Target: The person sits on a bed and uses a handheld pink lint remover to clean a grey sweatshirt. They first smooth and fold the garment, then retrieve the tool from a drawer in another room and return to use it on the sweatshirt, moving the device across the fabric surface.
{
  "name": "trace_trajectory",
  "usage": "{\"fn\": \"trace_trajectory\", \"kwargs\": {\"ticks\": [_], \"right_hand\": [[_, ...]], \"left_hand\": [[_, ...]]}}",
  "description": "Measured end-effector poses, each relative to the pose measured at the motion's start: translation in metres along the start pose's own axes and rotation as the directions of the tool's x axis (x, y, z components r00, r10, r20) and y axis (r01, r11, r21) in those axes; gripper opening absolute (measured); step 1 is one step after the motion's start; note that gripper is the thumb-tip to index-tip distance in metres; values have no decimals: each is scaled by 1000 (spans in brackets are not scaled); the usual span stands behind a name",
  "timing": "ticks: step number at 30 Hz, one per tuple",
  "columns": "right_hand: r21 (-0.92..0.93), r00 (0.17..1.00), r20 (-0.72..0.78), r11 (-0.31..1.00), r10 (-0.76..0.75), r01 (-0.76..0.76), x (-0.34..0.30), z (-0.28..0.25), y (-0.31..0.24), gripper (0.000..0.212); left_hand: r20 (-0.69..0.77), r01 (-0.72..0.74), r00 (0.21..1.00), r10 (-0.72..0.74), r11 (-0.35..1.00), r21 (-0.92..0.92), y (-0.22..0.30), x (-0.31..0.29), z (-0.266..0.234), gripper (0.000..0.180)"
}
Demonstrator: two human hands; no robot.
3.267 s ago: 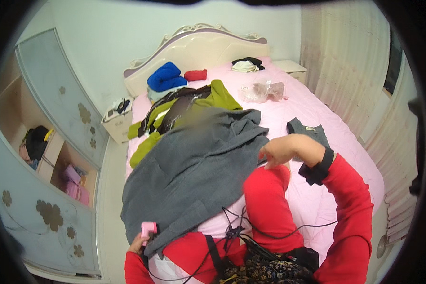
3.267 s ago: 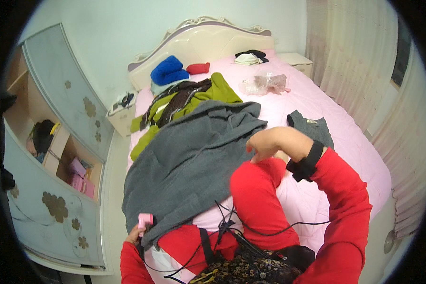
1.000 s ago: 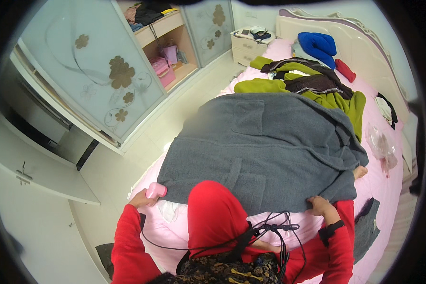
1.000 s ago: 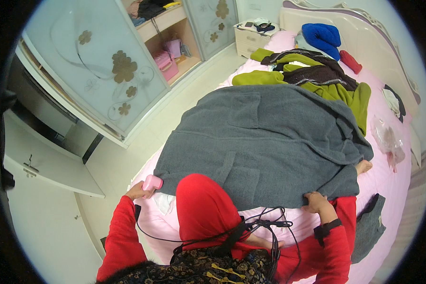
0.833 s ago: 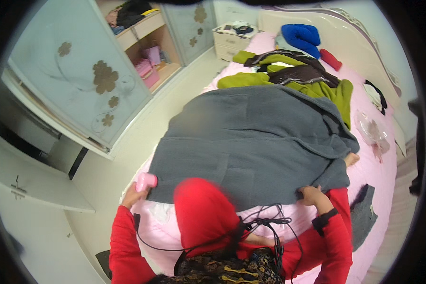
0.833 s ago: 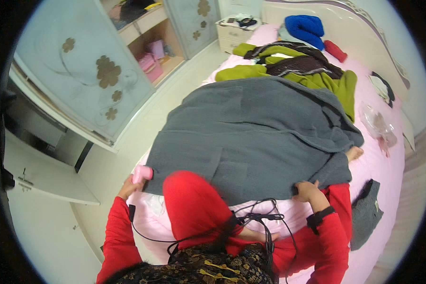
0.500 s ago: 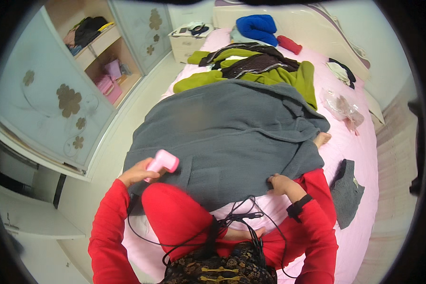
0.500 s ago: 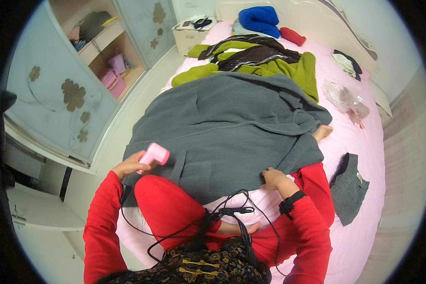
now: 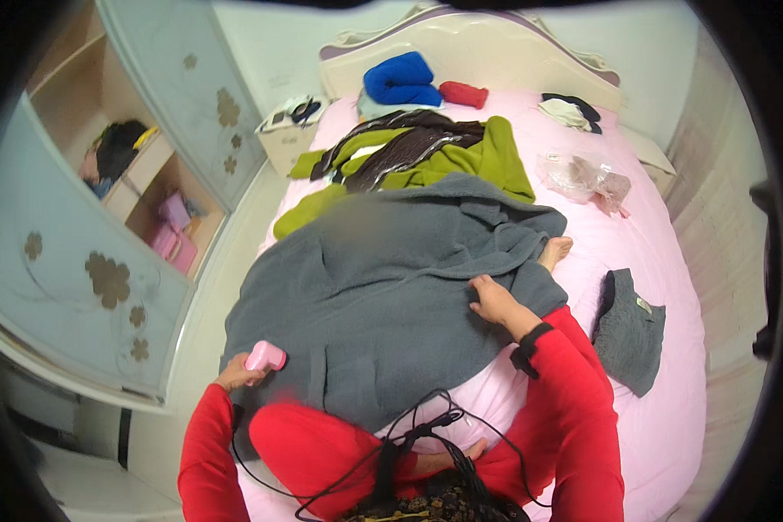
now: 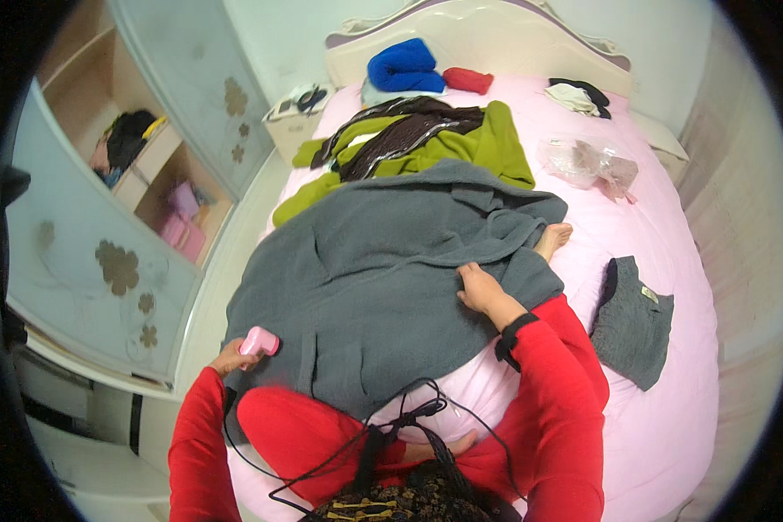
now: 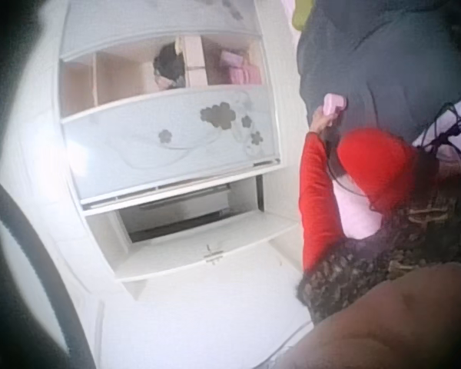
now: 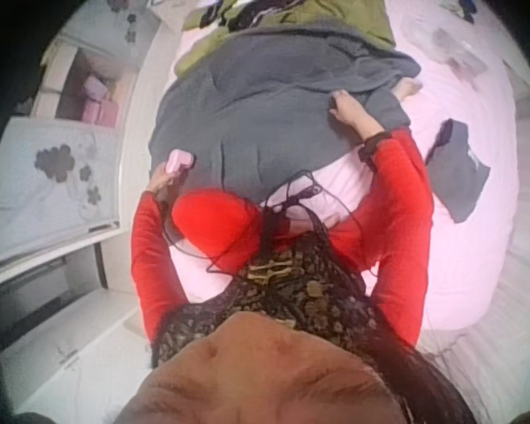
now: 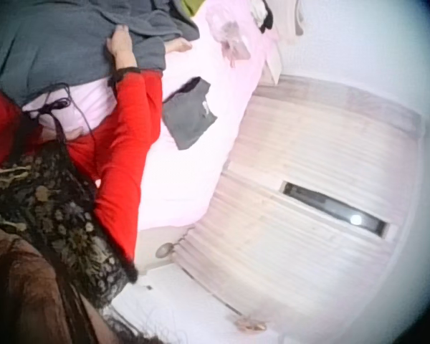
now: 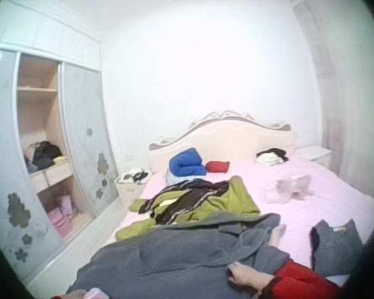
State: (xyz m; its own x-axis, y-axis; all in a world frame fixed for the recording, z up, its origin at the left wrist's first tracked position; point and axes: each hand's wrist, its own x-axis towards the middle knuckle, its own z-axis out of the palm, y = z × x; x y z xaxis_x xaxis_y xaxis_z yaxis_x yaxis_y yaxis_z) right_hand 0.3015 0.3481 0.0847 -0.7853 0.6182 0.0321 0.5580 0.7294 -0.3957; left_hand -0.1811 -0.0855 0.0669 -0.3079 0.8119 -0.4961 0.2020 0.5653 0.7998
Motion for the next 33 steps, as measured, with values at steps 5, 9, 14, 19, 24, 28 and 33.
{"fn": "trace_trajectory", "kwargs": {"ticks": [5,9,14,19,24,28,33], "right_hand": [[22,976,-120,983,181,-180,40,5,12,53],[-61,964,27,963,266,-264,45,0,13,45],[-204,935,163,938,314,-280,47,-19,14,31],[-219,964,109,952,242,-214,42,-24,15,27],[-119,970,88,970,225,-214,30,-32,24,27],[-103,983,-48,978,177,-181,34,-44,27,22],[-45,947,-293,988,131,-150,71,-65,14,16]], "left_hand": [[-6,75,997,-75,989,127,-9,59,-23,22],[61,173,983,-175,984,39,-33,85,-26,33],[-204,292,956,-210,723,626,-56,89,-33,70],[-140,188,982,-124,664,723,-51,81,-33,69],[-183,286,958,-223,670,685,-25,68,-9,63],[-334,327,940,-65,447,833,8,38,-3,73],[-463,274,793,397,446,852,77,14,-66,58]]}}
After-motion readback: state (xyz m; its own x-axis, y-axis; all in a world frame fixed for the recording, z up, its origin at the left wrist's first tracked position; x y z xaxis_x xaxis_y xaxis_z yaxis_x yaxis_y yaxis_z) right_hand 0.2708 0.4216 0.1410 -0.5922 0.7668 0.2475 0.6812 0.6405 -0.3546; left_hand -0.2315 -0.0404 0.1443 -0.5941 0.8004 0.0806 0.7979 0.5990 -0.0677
